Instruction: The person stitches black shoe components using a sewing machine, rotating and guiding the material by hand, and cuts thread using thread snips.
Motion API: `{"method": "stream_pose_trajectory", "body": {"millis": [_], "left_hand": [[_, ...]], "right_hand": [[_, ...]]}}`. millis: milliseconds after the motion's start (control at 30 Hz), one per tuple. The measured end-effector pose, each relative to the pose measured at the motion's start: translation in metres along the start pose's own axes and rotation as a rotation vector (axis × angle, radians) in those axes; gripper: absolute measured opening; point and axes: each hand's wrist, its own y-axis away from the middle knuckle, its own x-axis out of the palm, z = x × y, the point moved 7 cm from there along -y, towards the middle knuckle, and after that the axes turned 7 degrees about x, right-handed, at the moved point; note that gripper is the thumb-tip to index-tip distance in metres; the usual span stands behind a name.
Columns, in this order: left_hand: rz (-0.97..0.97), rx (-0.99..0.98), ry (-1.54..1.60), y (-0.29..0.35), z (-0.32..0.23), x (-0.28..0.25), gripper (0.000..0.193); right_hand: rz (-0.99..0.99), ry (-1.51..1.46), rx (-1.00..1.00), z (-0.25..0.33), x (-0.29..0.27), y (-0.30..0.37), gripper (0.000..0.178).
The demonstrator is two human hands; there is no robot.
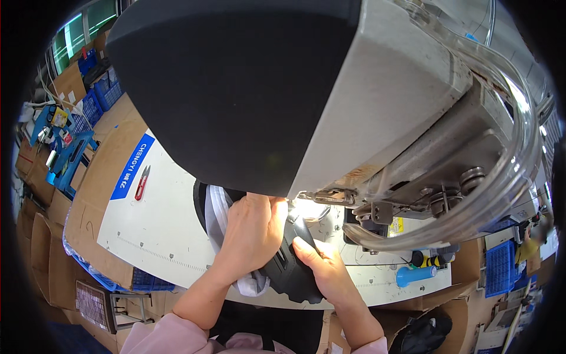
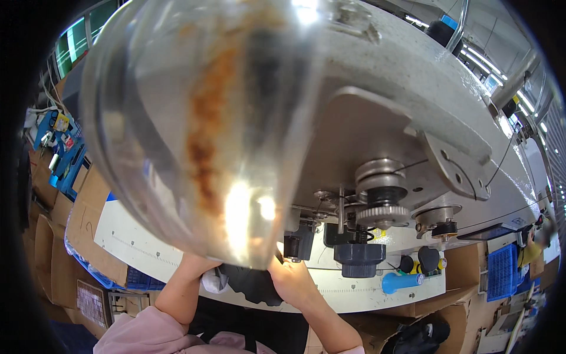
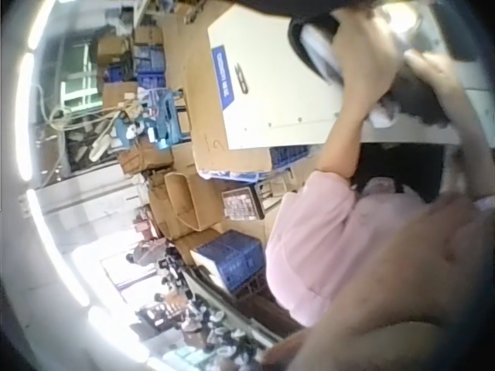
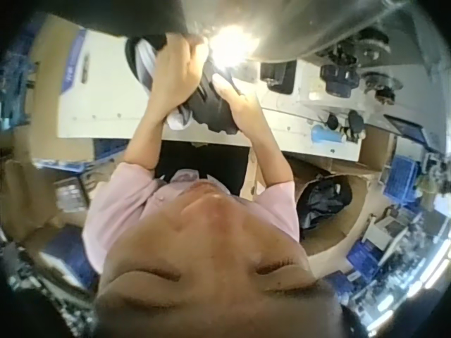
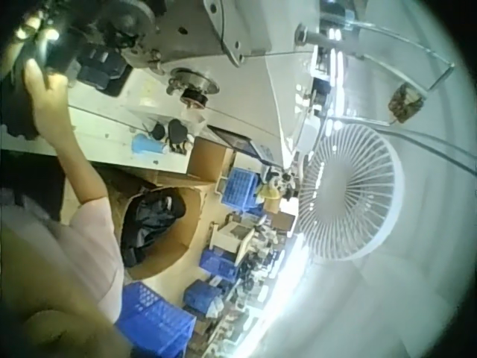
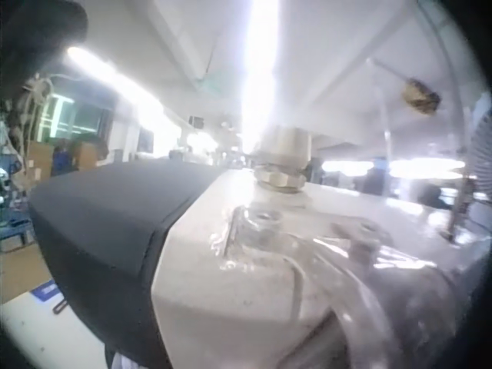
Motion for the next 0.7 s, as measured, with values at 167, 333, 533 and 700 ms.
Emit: {"method": "stream_pose_trajectory", "body": {"millis": [167,333,533,700], "left_hand": [[-0.008,0.058,-0.012,-0.009,0.004,-0.01,0.016],[0.099,0.084,0.024,-0.013,0.022,-0.005,0.016],[0.145,0.026,0.104,-0.024,0.025,-0.013,0.009],[0.078,0.161,0.046,-0.026,0.022,-0.016,0.011]], "right_hand": [[-0.054,-0.065,-0.017,0.007,0.012,0.0,0.036],[-0.076,0.006,-0.152,0.016,0.021,-0.004,0.035],[-0.088,0.091,-0.154,0.024,0.033,-0.003,0.024],[-0.068,0.079,-0.118,0.022,0.029,-0.007,0.025]]}}
